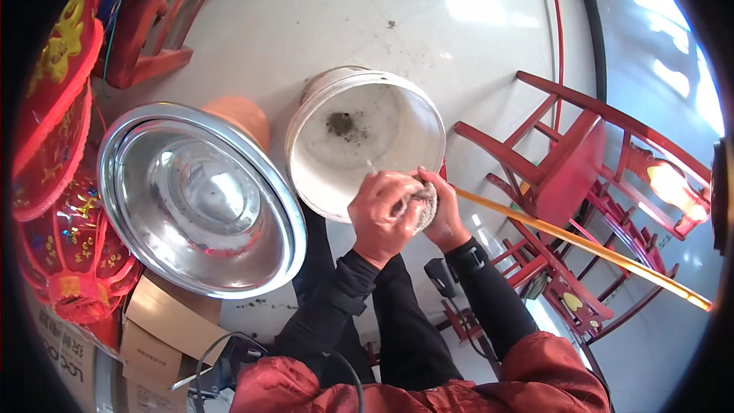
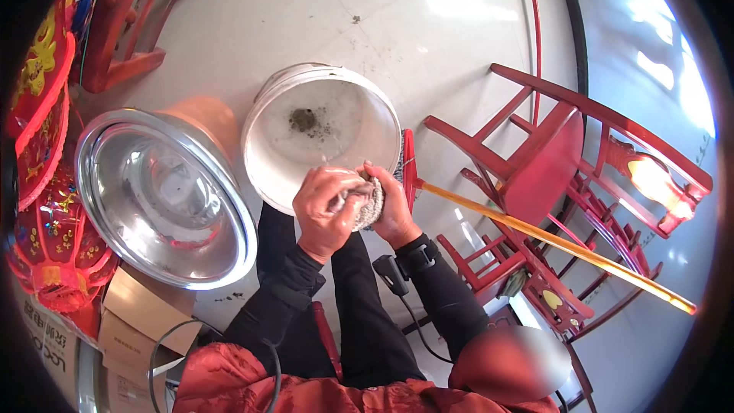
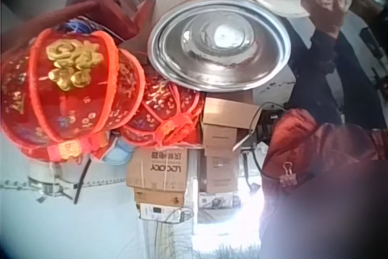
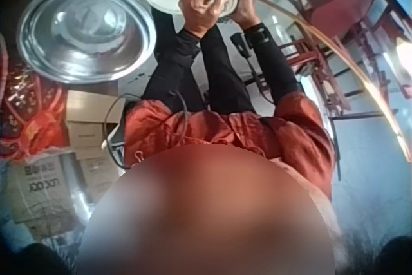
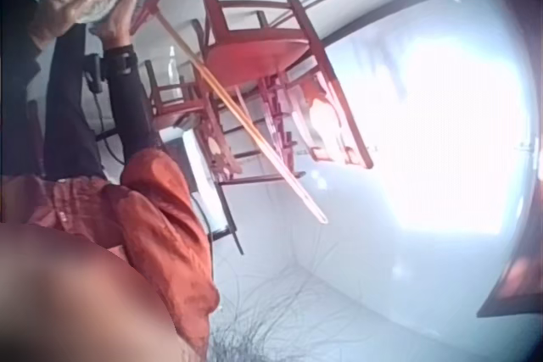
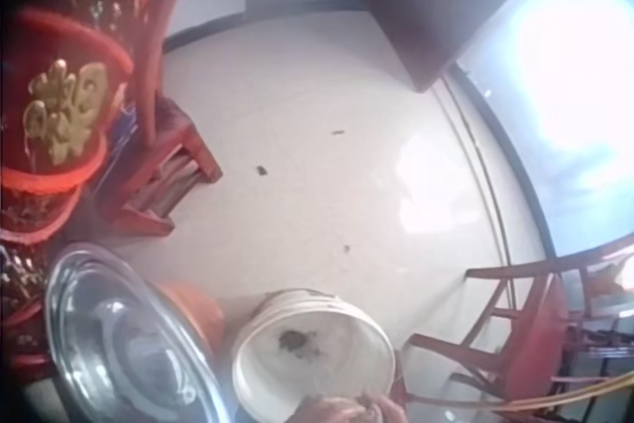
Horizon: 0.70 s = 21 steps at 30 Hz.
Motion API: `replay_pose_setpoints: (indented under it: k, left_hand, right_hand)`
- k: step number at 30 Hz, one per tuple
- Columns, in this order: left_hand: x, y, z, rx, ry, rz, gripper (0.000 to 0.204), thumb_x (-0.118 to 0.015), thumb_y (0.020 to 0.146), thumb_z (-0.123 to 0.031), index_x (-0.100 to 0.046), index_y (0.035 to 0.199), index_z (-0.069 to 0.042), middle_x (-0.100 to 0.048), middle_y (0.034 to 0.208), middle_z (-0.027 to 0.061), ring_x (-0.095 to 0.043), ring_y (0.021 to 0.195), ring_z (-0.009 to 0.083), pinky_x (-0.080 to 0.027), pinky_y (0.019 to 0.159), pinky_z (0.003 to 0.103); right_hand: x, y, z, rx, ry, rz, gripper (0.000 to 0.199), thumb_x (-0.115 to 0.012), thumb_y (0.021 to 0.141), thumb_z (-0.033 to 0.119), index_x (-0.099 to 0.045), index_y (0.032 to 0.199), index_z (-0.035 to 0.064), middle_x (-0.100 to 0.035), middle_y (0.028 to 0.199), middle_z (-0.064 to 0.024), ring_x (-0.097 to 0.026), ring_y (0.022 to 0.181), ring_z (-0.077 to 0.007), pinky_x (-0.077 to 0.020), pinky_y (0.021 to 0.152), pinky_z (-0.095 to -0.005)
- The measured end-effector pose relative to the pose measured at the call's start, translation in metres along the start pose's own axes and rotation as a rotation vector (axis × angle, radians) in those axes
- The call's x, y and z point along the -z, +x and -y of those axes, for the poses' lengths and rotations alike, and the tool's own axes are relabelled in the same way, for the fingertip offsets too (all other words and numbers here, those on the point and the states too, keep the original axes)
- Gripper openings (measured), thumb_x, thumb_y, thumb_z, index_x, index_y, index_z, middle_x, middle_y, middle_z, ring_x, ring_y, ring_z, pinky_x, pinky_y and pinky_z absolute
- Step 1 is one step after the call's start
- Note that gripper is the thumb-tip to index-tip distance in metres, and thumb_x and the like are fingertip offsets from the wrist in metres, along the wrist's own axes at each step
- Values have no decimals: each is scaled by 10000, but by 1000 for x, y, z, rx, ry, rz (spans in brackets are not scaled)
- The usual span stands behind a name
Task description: The person cleans the floor and furniture using a cloth. They wipe the floor, lift a sack to clean underneath, and clean the underside of a wooden table. The person then rinses the cloth in a bucket and continues wiping the floor.
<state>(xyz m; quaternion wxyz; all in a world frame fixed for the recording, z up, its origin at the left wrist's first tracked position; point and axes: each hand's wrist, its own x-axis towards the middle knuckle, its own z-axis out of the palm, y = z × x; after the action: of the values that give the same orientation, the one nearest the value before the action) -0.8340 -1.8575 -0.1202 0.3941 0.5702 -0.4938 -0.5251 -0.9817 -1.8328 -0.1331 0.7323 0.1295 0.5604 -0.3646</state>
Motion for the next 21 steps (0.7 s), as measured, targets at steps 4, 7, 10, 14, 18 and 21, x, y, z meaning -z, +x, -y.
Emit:
replay_pose_setpoints:
  k: [4, 7, 10, 14, 18, 21]
  left_hand:
    - [8, 8, -10, -132, 81, 205, 201, -706, 642, -79, -709, 841, -109, -662, 872, 27, -628, 799, 256, -538, 674, 363]
    - [3, 6, -11, -241, 163, 201, 205, -725, 635, -123, -712, 838, -142, -636, 834, 7, -620, 776, 248, -538, 630, 354]
    - [3, 6, -14, -292, 218, 241, 229, -753, 609, -163, -704, 833, -167, -622, 877, -5, -619, 815, 220, -540, 605, 339]
    - [-5, 6, -14, -278, 212, 227, 223, -762, 607, -182, -683, 816, -193, -557, 840, -31, -585, 793, 190, -513, 567, 335]
    - [-9, 5, -18, -281, 216, 172, 208, -754, 644, -187, -679, 837, -206, -540, 831, -41, -582, 786, 185, -512, 569, 332]
    - [-14, -3, -16, -276, 203, 128, 207, -743, 663, -184, -677, 858, -197, -551, 873, -30, -603, 826, 192, -521, 596, 338]
  right_hand:
    - [-3, -5, 12, 287, -723, 220, 229, -610, 928, 204, -639, 1034, 4, -673, 998, -82, -644, 914, -154, -514, 846, -300]
    - [-8, -1, 19, 397, -1045, 338, 261, -739, 787, 179, -629, 985, 48, -610, 864, -29, -579, 833, -141, -477, 784, -296]
    - [-11, 5, 32, 260, -1114, 391, 295, -772, 735, 201, -626, 936, 43, -628, 851, -65, -617, 820, -178, -488, 755, -323]
    - [-13, 13, 42, 196, -1446, 432, 312, -786, 684, 209, -611, 894, 58, -666, 863, -76, -654, 812, -247, -500, 714, -342]
    - [-4, 17, 56, 91, -1301, 498, 263, -769, 690, 167, -635, 880, 44, -643, 827, -38, -621, 805, -120, -494, 702, -311]
    - [-9, 15, 61, 23, -1279, 523, 271, -760, 698, 149, -642, 911, 30, -650, 864, -18, -610, 843, -106, -502, 729, -306]
